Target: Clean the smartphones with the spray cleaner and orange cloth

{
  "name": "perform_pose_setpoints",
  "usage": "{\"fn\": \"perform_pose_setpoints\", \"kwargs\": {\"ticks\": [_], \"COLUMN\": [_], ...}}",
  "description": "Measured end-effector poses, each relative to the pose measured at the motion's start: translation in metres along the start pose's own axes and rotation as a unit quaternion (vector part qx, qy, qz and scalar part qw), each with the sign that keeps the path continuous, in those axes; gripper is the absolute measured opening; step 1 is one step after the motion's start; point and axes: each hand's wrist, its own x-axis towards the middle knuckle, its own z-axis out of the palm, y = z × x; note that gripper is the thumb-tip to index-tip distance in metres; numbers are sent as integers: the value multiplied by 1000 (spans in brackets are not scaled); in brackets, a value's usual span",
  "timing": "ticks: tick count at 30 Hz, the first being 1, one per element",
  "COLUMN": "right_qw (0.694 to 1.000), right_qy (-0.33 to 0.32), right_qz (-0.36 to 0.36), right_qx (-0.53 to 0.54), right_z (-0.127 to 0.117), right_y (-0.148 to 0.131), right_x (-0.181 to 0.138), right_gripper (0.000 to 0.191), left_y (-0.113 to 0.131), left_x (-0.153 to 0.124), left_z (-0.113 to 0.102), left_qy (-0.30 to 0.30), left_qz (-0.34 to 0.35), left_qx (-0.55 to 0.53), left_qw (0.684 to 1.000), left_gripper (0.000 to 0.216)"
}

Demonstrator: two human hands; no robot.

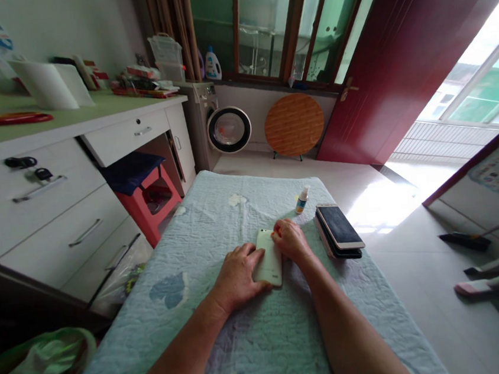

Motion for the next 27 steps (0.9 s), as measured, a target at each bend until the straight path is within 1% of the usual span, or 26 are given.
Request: {"fn": "perform_pose_setpoints", "kwargs": {"ticks": [4,9,18,24,27], "right_qw": [1000,1000,999,997,996], "right_qy": [0,-2,-2,-11,-11], "right_qz": [-3,3,21,45,55], "right_qx": [7,21,29,64,76], "right_z": [1,3,-2,-4,-5], "right_y": [0,1,-3,-3,-3], "right_x": [1,3,1,0,0], "right_gripper": [9,10,9,10,10], "left_y": [7,9,14,16,18], "left_x": [-1,-2,-4,-5,-5], "left_z": [0,2,3,2,1], "left_qy": [4,19,23,35,38], "left_qz": [-11,-17,11,23,22], "left_qx": [-2,-11,13,30,34], "left_qw": [1000,1000,1000,999,998], "left_gripper": [66,70,75,83,84]}}
